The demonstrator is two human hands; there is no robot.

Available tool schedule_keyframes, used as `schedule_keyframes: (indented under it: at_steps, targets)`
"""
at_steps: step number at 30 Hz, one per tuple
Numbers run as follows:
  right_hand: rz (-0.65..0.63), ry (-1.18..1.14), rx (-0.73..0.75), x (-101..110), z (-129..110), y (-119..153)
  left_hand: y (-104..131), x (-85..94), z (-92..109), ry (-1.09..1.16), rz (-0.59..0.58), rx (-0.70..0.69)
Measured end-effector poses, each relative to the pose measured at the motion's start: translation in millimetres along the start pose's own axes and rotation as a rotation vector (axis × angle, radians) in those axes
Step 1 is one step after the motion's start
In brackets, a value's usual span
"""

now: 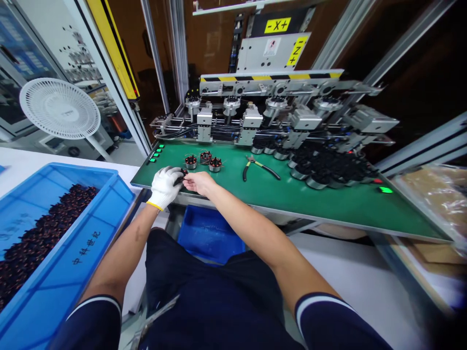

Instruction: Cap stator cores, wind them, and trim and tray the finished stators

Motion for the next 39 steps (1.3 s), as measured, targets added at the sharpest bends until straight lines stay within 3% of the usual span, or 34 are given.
schedule_keyframes:
  at_steps: [8, 13, 18, 24, 28, 30, 33, 36, 39]
  targets:
    - [-0.082, 0.46, 0.141, 26, -2, 11, -5, 5.2, 2, 0.031, -0.015, 0.001]
    - [-0.148, 0.551, 0.26, 44, -4, 26, -11, 8.4, -5, 0.058, -0.082, -0.008]
    - [-0.142, 0.596, 0.352, 48, -5, 35, -15, 12.2, -13, 0.054, -0.17, -0.008]
    - [-0.062, 0.595, 0.345, 61, 2, 31, -27, 43.3, -24, 0.007, -0.31, 0.011]
    - [0.056, 0.517, 0.261, 66, 0, 16, -51, 61.0, -12, -0.095, -0.305, 0.106]
    - [0.091, 0.466, 0.227, 60, -4, 8, -63, 51.6, 4, -0.16, -0.325, 0.134]
    - [0.131, 0.4, 0.191, 45, -11, -2, -72, 23.2, 28, -0.258, -0.391, 0.141]
    - [0.17, 0.354, 0.172, 35, -16, -10, -69, 2.3, 45, -0.322, -0.427, 0.111]
    - [0.19, 0.335, 0.159, 33, -19, -15, -57, -4.2, 56, -0.353, -0.459, 0.044]
Point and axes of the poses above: each hand's wrist, its own y-axis away from the middle knuckle, its own x-axis out of the back of the hand, z = x × y, the point moved 6 cm from there along -y, towards the middle knuckle, and after that the axes turned 2 degrees about y, right-handed, at the moved point
